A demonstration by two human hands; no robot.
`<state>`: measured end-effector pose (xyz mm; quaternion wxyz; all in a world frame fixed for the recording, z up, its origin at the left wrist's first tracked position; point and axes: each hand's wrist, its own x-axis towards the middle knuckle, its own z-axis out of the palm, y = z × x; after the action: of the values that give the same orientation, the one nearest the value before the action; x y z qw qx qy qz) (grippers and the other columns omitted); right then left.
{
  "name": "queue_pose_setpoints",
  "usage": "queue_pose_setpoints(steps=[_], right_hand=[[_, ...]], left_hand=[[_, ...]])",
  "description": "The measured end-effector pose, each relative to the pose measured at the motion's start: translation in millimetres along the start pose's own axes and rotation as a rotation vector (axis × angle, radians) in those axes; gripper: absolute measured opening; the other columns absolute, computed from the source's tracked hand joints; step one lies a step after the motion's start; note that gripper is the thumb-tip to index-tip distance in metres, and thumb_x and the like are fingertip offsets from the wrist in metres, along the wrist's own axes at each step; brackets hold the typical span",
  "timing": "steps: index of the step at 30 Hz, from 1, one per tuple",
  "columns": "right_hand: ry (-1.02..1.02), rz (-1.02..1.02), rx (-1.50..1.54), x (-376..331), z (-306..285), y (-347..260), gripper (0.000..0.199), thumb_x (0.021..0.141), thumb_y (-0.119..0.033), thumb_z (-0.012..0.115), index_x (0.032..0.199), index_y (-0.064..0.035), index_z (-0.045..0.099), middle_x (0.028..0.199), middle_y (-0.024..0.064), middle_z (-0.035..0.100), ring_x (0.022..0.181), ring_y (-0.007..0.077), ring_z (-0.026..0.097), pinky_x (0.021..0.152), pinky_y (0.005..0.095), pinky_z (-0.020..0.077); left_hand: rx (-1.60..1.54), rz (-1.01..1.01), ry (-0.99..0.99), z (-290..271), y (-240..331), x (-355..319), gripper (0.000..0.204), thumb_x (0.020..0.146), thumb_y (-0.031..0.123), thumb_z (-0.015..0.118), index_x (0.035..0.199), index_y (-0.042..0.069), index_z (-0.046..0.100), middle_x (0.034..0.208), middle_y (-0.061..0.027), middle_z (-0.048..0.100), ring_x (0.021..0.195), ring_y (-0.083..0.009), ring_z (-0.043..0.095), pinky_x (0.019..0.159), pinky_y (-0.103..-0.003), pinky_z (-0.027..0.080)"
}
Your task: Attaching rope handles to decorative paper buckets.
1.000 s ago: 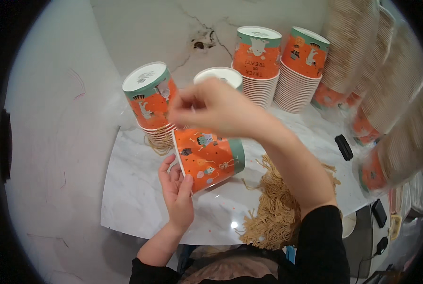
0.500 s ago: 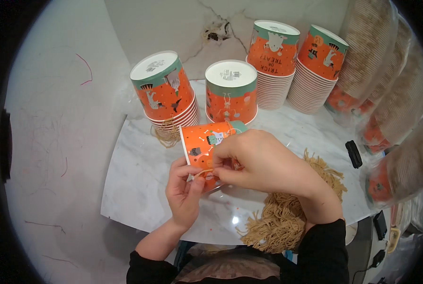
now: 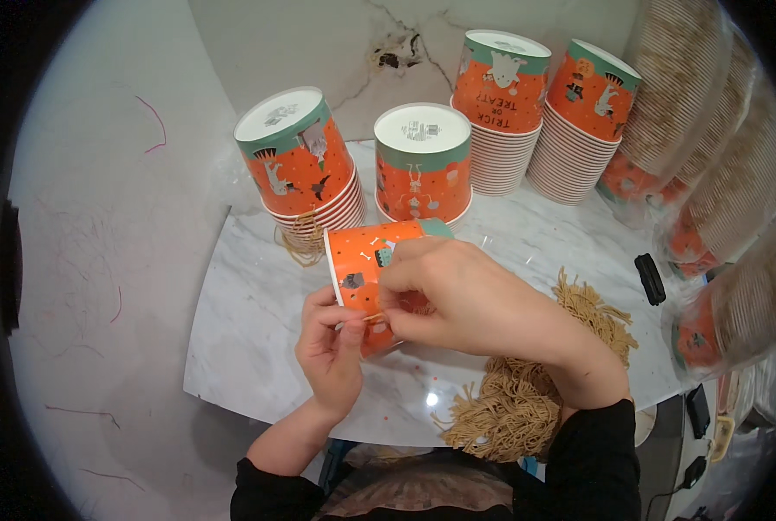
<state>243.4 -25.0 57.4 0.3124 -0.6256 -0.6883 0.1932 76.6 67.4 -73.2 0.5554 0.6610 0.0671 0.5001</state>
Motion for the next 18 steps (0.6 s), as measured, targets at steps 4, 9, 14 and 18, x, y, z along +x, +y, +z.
queue_pose_setpoints(steps=[4, 9, 14, 18], right_hand=[[-0.019, 0.032, 0.146, 4.8, 5.5, 0.7, 0.006, 0.085, -0.006, 0.067, 0.084, -0.0019, 0.063, 0.077, 0.0047, 0.063, 0.074, 0.0132, 0.063, 0.064, 0.0265, 0.0493], [0.010, 0.180, 0.701, 9.6, 22.8, 11.9, 0.013, 0.085, -0.012, 0.067, 0.090, -0.0008, 0.064, 0.065, 0.0015, 0.055, 0.062, 0.0052, 0.054, 0.057, 0.0246, 0.0432], [0.012, 0.060, 0.298, 11.4, 15.2, 10.4, 0.014, 0.082, -0.014, 0.070, 0.090, -0.0022, 0.069, 0.067, 0.0043, 0.060, 0.060, 0.0108, 0.057, 0.057, 0.0268, 0.0441], [0.028, -0.043, 0.162, 11.3, 13.2, 6.2, 0.013, 0.080, -0.015, 0.071, 0.087, -0.0039, 0.072, 0.073, 0.0080, 0.065, 0.061, 0.0202, 0.061, 0.057, 0.0299, 0.0467]], left_hand=[[-0.039, -0.001, 0.045, 0.5, 1.8, 0.4, 0.009, 0.098, 0.009, 0.061, 0.101, 0.000, 0.061, 0.122, -0.0139, 0.047, 0.108, -0.0153, 0.056, 0.088, -0.026, 0.051], [0.066, 0.022, 0.055, -0.8, -1.6, -0.2, 0.017, 0.101, 0.018, 0.060, 0.094, 0.002, 0.061, 0.113, -0.0145, 0.054, 0.111, -0.0188, 0.052, 0.090, -0.028, 0.044], [0.143, 0.046, 0.044, -2.8, -2.7, -1.1, 0.023, 0.105, 0.021, 0.050, 0.093, 0.003, 0.057, 0.118, -0.0140, 0.056, 0.105, -0.0174, 0.055, 0.093, -0.031, 0.043], [0.025, -0.001, 0.064, -1.4, -1.6, -1.2, 0.019, 0.102, 0.020, 0.058, 0.093, 0.003, 0.061, 0.116, -0.0146, 0.053, 0.107, -0.0164, 0.051, 0.090, -0.027, 0.041]])
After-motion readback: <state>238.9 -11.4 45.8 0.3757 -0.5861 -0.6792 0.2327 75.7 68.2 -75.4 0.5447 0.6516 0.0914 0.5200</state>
